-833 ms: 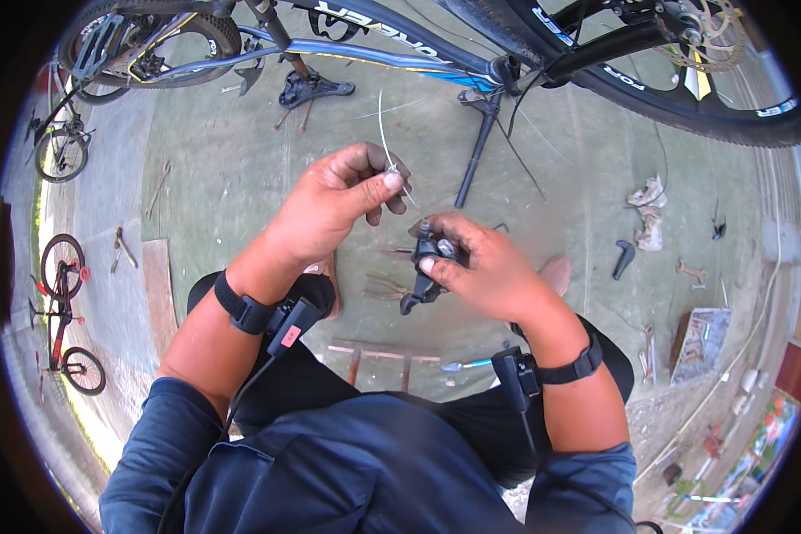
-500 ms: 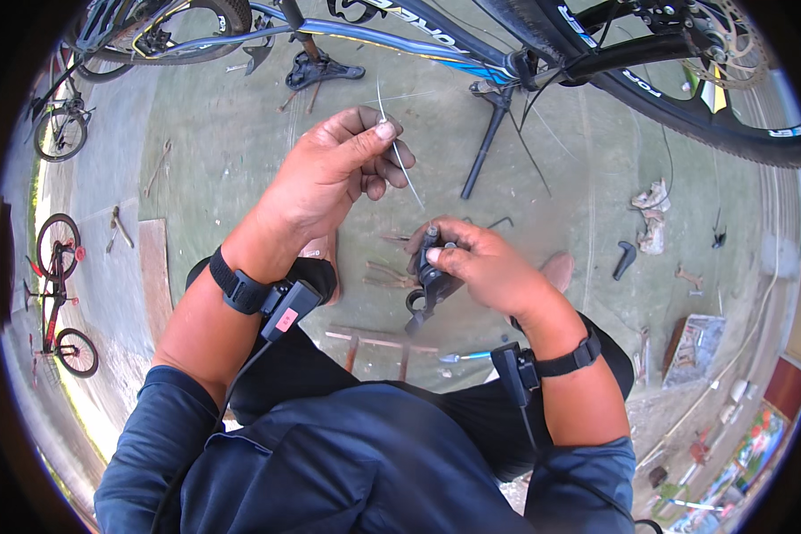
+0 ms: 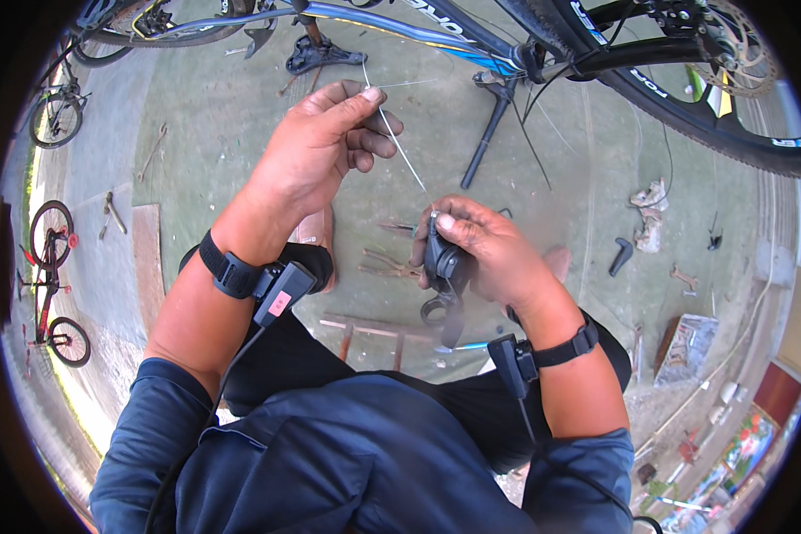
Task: The person threads a brake cable into a bicycle brake lever and then manually fits the internal components and the lever handle into the housing.
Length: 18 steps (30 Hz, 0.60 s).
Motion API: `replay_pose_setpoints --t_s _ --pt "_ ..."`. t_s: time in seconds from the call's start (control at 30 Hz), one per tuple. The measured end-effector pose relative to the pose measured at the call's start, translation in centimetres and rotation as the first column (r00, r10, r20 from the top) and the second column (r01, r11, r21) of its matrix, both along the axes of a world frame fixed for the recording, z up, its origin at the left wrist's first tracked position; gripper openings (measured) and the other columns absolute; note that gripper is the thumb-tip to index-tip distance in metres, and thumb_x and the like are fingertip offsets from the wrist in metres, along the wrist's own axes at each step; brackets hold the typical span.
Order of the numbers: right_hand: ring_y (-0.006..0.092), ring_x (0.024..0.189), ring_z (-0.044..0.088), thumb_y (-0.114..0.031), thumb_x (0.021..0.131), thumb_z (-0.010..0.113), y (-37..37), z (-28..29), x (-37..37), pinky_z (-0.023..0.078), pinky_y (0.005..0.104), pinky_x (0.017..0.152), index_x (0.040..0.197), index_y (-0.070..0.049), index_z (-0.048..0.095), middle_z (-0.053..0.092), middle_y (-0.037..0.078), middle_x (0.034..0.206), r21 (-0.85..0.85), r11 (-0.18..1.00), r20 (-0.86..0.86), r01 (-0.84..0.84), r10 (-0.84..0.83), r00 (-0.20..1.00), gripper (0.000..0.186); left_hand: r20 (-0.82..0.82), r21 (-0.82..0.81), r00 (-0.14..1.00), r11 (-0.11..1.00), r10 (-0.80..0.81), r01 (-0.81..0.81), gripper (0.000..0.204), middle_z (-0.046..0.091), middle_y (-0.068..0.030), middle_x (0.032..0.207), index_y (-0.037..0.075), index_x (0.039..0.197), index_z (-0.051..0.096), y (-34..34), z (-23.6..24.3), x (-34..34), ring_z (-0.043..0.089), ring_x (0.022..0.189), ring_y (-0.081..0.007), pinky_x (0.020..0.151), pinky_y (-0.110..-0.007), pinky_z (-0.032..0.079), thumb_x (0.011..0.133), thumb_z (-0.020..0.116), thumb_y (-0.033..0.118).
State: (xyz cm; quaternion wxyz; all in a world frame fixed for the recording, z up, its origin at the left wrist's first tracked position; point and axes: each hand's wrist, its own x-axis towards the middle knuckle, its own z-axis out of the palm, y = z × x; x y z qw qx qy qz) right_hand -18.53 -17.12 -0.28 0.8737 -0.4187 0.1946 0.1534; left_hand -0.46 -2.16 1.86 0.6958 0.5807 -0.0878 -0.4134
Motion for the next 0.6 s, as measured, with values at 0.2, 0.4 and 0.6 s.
replay_pose_setpoints --t_s 0.2,0.4,0.6 --pt "0.0242 0.074 0.065 -0.023 0.097 0.055 -0.5 0.0 -0.1 0.056 0.0381 0.066 0.107 0.000 0.056 0.063 0.014 0.086 0.087 0.992 0.004 -0.093 0.093 0.996 0.026 -0.015 -0.018 0.998 0.998 0.057 -0.057 0.018 0.069 -0.0087 0.091 0.008 0.102 0.055 0.3 0.0 0.9 0.067 0.075 -0.0145 0.058 -0.024 0.046 0.099 0.057 0.025" --pt "0.0249 0.069 0.064 -0.019 0.094 0.054 0.0 -0.4 -0.3 0.055 0.0376 0.064 0.103 0.001 0.058 0.062 0.013 0.080 0.073 0.997 0.069 -0.023 0.018 0.997 0.022 -0.078 -0.084 0.991 0.990 0.108 -0.114 0.017 0.069 -0.0086 0.095 0.009 0.106 0.057 0.8 -0.2 1.9 0.065 0.075 -0.0141 0.059 -0.024 0.045 0.099 0.055 0.024" --pt "0.0234 0.058 0.061 -0.029 0.090 0.056 -0.9 0.0 -0.4 0.051 0.0333 0.054 0.094 0.001 0.060 0.061 0.015 0.070 0.130 0.985 0.060 -0.111 0.104 0.993 0.031 -0.156 -0.257 0.975 0.946 0.161 -0.197 0.019 0.069 -0.0085 0.099 0.009 0.108 0.059 2.1 -0.8 4.7 0.064 0.079 -0.0150 0.063 -0.025 0.044 0.099 0.054 0.024"
